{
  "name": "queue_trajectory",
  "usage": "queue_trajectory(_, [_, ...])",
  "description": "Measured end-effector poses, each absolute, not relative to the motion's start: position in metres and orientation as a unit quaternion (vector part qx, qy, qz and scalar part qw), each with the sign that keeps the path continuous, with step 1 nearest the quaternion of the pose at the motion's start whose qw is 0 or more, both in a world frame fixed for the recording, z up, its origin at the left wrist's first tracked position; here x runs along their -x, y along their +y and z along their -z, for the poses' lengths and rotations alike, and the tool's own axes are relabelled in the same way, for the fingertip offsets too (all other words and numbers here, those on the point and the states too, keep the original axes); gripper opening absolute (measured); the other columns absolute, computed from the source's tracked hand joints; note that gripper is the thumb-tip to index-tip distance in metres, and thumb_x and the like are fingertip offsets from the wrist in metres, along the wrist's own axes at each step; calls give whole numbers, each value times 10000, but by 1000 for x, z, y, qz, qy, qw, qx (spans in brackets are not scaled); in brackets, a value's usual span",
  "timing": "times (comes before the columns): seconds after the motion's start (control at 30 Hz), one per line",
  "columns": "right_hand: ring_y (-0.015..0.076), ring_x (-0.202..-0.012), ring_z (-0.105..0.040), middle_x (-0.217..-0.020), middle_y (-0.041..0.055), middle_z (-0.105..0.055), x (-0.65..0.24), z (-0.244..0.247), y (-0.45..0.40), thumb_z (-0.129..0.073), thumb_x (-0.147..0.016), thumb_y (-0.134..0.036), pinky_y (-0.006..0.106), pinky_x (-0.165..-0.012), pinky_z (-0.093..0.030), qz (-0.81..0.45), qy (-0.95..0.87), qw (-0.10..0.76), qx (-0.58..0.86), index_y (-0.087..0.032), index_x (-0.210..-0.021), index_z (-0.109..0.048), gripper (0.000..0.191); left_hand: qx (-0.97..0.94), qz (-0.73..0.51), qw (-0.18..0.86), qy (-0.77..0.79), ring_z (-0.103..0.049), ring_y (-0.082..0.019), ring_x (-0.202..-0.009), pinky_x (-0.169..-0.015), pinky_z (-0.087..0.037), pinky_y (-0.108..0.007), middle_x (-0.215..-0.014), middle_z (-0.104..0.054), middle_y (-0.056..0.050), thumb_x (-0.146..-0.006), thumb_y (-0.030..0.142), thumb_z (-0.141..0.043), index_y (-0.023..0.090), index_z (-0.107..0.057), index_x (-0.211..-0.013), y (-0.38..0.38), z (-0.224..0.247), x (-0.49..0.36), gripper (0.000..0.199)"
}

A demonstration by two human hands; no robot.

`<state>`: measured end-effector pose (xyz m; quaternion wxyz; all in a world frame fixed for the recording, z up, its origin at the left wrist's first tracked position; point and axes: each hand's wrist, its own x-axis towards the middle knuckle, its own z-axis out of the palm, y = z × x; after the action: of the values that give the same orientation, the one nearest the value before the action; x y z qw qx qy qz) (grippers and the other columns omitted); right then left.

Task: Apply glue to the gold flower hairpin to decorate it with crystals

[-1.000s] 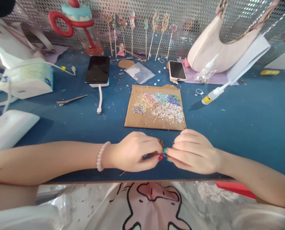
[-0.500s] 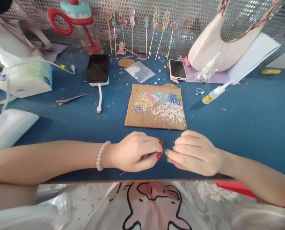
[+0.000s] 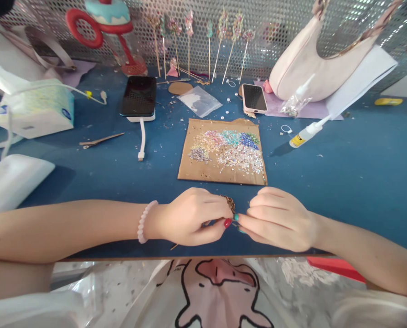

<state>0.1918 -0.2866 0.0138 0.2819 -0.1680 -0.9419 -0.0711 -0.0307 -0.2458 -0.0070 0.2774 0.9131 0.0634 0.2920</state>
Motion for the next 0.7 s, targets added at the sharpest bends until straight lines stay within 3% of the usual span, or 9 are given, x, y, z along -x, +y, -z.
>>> queue_trajectory(0.57, [146, -712, -556, -702, 25, -633, -193, -10, -287, -579, -863, -175, 293, -658, -469, 12, -939, 283, 196, -135, -969, -589, 114, -918, -284, 268, 71, -453, -127, -476, -476, -348, -270, -559, -561, 6, -776, 77, -456, 166, -567, -709, -248, 8, 30, 158])
queue_trajectory(0.7, [143, -719, -564, -703, 19, -637, -192, -11, -287, -571, -869, -177, 291, -670, -472, 5, -938, 282, 203, -146, -962, -593, 101, -927, -283, 242, 52, -453, -129, -453, -463, -339, -291, -501, -542, 19, -761, 87, -476, 178, -549, -612, -249, 11, 30, 189])
